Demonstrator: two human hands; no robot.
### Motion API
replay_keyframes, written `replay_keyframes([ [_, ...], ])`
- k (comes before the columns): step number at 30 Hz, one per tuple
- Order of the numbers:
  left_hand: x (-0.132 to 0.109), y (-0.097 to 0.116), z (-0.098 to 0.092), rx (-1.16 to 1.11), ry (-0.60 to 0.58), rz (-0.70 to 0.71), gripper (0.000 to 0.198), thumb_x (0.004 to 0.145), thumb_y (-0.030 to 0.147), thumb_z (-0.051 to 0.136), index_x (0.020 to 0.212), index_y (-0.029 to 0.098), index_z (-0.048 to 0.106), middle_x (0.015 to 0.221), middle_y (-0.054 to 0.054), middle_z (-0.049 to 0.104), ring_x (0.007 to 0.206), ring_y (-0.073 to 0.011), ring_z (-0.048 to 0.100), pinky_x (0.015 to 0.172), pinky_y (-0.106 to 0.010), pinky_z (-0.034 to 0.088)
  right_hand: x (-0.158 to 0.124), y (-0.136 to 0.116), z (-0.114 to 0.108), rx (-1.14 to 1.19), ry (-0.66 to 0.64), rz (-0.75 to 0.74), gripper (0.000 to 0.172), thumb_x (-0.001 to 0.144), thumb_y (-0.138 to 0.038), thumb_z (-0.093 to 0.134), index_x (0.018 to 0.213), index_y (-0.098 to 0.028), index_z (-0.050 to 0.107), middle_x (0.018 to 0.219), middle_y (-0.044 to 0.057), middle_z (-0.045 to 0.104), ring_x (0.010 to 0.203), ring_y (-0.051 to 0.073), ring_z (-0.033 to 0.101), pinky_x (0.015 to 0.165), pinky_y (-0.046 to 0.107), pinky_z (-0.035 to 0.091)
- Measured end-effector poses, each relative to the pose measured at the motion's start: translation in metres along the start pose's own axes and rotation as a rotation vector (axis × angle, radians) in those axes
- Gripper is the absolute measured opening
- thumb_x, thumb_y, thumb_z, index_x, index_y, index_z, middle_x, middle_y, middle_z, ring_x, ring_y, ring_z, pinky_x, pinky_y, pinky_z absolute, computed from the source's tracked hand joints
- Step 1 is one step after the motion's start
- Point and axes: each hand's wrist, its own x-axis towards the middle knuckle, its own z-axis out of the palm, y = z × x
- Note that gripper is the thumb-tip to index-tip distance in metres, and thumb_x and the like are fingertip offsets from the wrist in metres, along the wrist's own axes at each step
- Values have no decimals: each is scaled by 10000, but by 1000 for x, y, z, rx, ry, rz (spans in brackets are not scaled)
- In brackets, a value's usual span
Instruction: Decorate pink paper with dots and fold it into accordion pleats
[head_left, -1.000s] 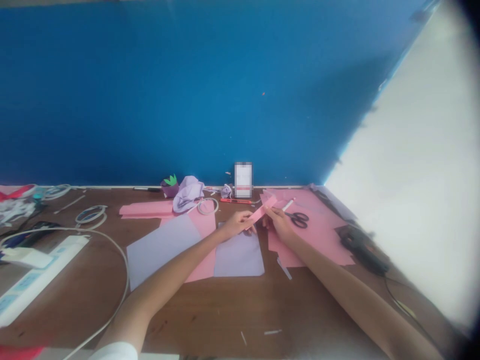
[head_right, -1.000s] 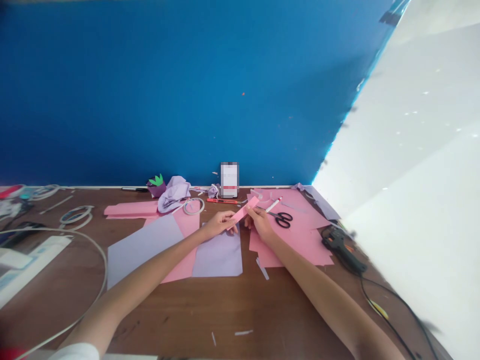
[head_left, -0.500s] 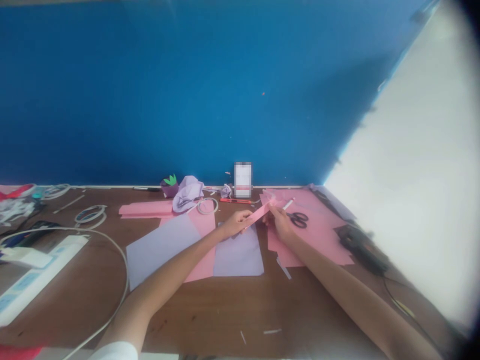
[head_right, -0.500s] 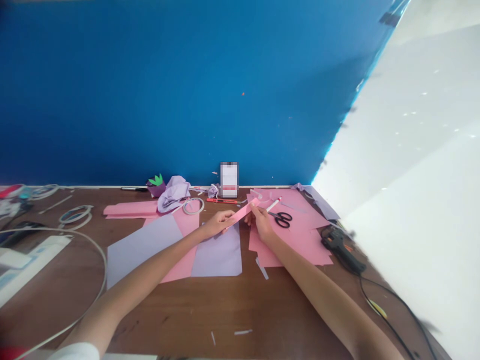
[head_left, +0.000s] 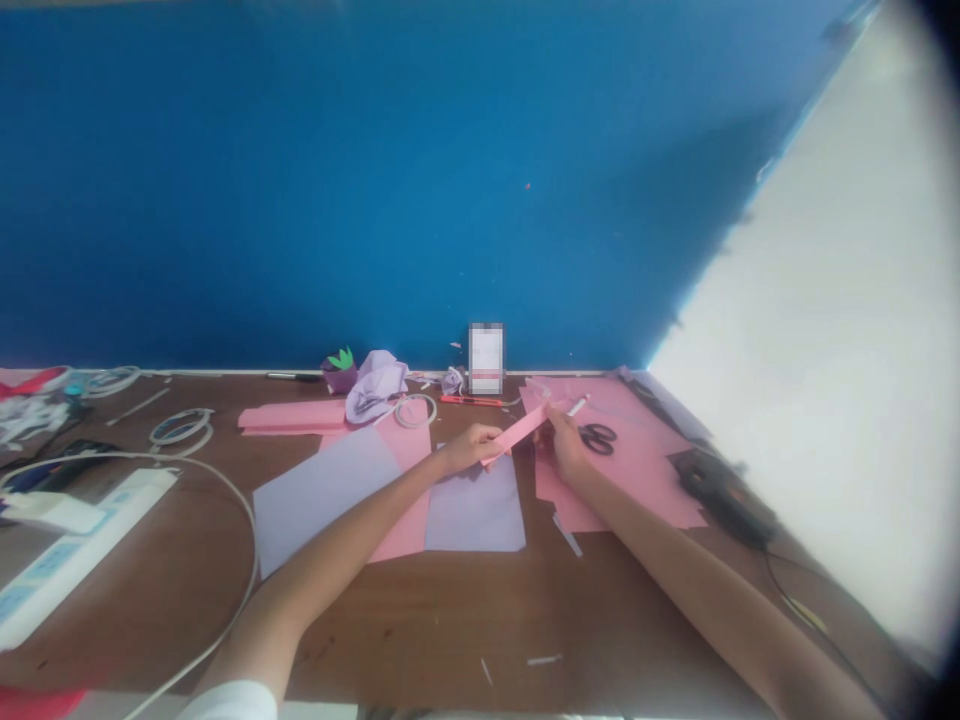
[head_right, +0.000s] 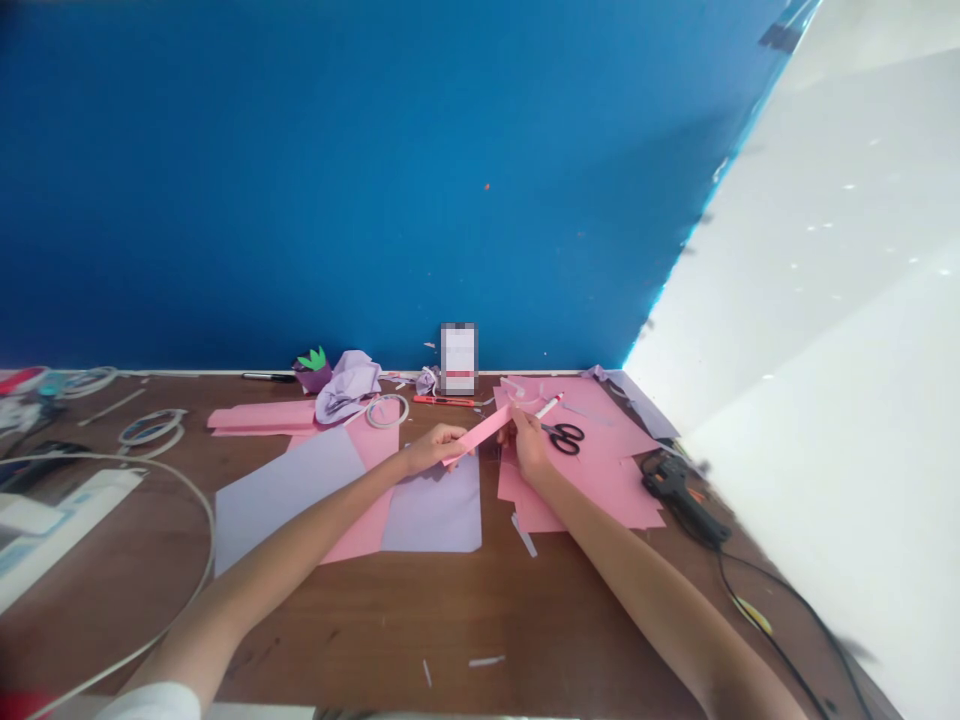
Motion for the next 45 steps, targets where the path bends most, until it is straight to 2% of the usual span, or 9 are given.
replay_keyframes([
  [5,-2,2,-2,-28,-15,26,280,817,363,555,899,116,658,575,-24,601,515,-107,550,517,-205,403,-1,-3,0,-118,-40,-28,583,836,-648,463,455,-208,485,425,18,491,421,131,436,426,279,322],
  [11,-3,14,-6,-156,-147,64,473,771,427,639,1109,97,620,800,-123,689,698,-182,642,594,-256,466,-3,-4,3,-164,-30,-82,567,839,-660,445,497,-209,479,436,-3,470,416,123,402,435,274,305],
  [15,-3,13,-7,-218,-196,59,496,810,452,597,1143,85,575,871,-157,691,736,-184,645,636,-273,481,-4,-6,5,-148,-14,-91,555,843,-644,456,508,-203,490,460,-4,482,430,121,416,447,272,312],
  [22,1,3,-6,-286,-116,43,452,798,452,646,1071,157,439,891,-137,693,689,-154,642,654,-277,490,-3,-8,7,-144,-39,-155,454,851,-596,492,619,-205,494,500,-30,452,457,106,388,450,245,305],
  [29,2,0,-8,-284,-49,68,427,786,430,662,1042,159,454,821,-98,686,691,-147,636,666,-270,485,-5,-13,9,-169,-104,-147,302,795,-523,606,830,-226,569,562,-36,484,506,116,438,475,241,351],
  [34,4,-4,-6,-253,38,53,381,807,397,630,1061,161,472,907,-108,671,713,-139,632,565,-213,452,-3,-5,9,-164,16,-237,339,759,-451,652,1020,-257,555,742,-21,588,677,151,546,635,274,448],
  [40,9,-9,2,-141,406,34,267,786,273,614,994,188,469,927,-39,622,582,-68,554,493,-170,396,-4,-5,4,-108,30,-258,456,777,-327,611,1214,-278,489,700,-48,566,641,140,541,645,280,454],
  [42,9,-8,4,-72,426,84,208,781,260,613,935,176,502,914,-31,613,596,-63,536,502,-164,384,-4,-7,4,-141,41,-265,435,771,-304,600,1197,-274,519,671,-53,555,595,133,521,616,276,445],
  [45,7,-6,6,37,391,97,179,783,298,618,867,157,548,817,-16,598,568,-67,497,482,-165,348,-5,-8,5,-210,20,-281,227,754,-299,595,967,-234,635,700,-28,589,572,129,513,591,278,436],
])
